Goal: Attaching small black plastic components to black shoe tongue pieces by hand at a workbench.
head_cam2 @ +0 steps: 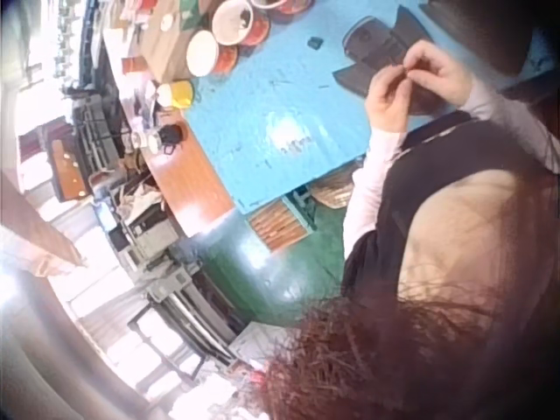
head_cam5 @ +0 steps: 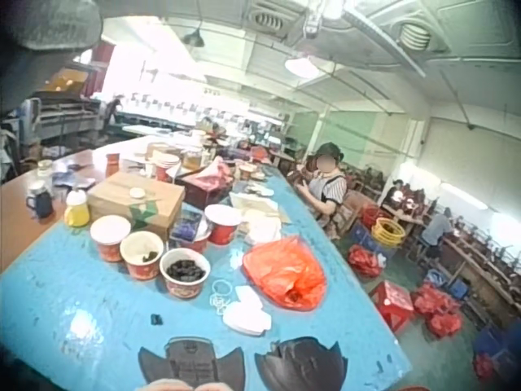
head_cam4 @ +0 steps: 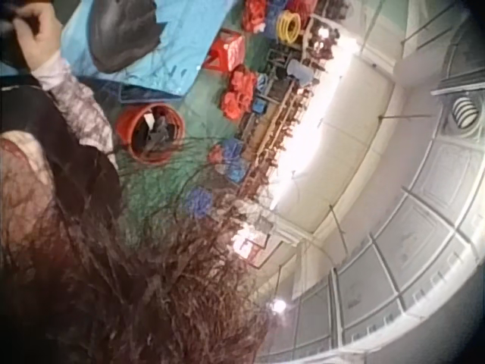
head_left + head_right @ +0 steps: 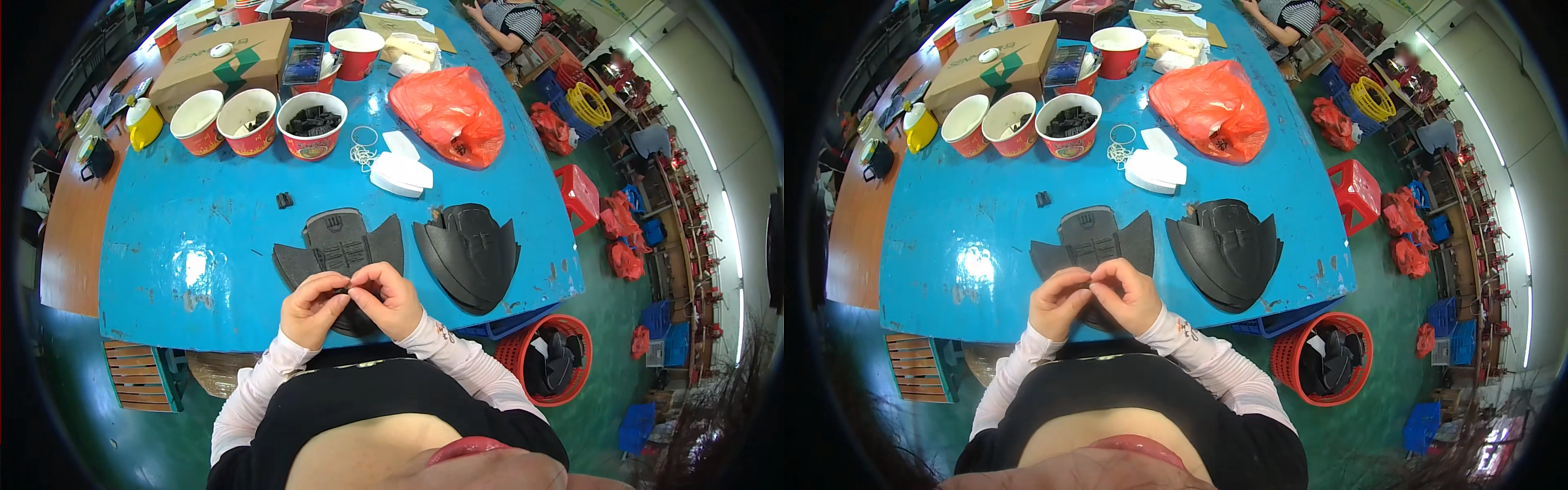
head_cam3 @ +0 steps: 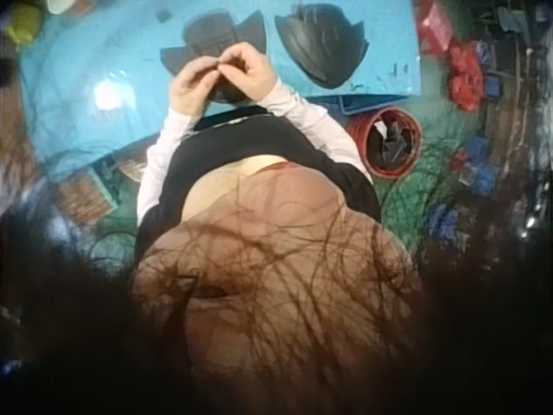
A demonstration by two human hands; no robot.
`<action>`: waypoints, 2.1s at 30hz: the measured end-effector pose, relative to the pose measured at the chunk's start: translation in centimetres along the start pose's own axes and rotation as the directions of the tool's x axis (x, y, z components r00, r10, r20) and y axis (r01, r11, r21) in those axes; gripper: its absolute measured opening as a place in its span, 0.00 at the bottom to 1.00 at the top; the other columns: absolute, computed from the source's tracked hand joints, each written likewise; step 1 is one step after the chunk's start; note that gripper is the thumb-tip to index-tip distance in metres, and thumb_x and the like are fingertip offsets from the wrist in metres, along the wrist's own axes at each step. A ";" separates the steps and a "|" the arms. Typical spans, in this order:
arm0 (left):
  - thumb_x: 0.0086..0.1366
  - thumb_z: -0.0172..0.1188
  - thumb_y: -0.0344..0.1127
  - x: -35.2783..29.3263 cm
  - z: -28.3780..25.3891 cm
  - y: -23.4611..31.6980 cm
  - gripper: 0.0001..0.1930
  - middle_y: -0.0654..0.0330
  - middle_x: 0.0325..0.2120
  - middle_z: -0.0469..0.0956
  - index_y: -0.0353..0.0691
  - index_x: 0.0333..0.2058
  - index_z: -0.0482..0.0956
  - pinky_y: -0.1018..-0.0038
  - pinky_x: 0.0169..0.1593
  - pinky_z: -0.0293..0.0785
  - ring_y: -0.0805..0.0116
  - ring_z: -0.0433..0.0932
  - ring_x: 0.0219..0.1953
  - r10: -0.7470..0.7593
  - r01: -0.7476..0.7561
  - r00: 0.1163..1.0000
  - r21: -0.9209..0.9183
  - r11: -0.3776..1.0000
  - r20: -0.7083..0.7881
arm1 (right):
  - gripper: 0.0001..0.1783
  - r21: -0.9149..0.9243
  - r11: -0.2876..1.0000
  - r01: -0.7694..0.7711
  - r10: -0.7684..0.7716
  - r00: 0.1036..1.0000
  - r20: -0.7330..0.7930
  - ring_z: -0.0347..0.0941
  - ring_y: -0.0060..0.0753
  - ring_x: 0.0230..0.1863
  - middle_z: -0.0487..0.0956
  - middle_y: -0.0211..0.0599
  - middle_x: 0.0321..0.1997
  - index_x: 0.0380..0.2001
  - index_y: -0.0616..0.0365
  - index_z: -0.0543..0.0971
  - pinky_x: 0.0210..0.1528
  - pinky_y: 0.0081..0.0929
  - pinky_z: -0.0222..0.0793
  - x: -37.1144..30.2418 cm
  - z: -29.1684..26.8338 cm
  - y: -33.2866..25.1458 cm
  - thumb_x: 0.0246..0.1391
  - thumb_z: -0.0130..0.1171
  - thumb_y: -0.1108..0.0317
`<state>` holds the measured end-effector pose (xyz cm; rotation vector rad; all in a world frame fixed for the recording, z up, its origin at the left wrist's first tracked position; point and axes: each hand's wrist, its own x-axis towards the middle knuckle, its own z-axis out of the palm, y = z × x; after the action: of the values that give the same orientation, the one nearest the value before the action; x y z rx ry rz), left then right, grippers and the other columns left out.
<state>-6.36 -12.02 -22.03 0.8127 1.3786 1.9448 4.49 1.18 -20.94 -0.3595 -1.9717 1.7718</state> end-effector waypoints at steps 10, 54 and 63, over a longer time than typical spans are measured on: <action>0.56 0.63 0.22 0.5 0.1 0.1 0.11 0.55 0.37 0.79 0.34 0.39 0.80 0.75 0.43 0.75 0.66 0.79 0.40 0.154 -0.158 0.987 0.385 0.909 0.042 | 0.09 -0.068 0.995 -0.068 0.070 0.997 0.032 0.75 0.22 0.34 0.77 0.33 0.35 0.39 0.60 0.72 0.37 0.20 0.70 -0.4 -0.7 0.4 0.55 0.59 0.75; 0.47 0.65 0.19 1.2 -3.0 2.1 0.14 0.53 0.31 0.76 0.34 0.36 0.79 0.64 0.40 0.71 0.52 0.74 0.35 0.392 -0.476 0.873 0.677 0.562 0.289 | 0.09 -0.410 0.912 -0.009 0.044 0.996 0.075 0.69 0.24 0.27 0.72 0.29 0.28 0.33 0.56 0.69 0.30 0.23 0.66 -1.9 -12.7 -2.9 0.53 0.60 0.72; 0.47 0.60 0.21 0.2 -2.9 1.3 0.15 0.58 0.30 0.74 0.40 0.36 0.80 0.64 0.41 0.70 0.56 0.73 0.36 0.400 -0.466 0.863 0.789 0.400 0.307 | 0.07 -0.521 0.774 0.361 -0.242 0.928 0.284 0.72 0.48 0.30 0.72 0.42 0.28 0.31 0.58 0.67 0.32 0.35 0.68 5.2 -1.6 1.0 0.51 0.56 0.76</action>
<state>-8.91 -13.90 -21.56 1.8515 2.2953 1.4155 0.73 5.25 -20.97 -0.0291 -2.5203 1.0226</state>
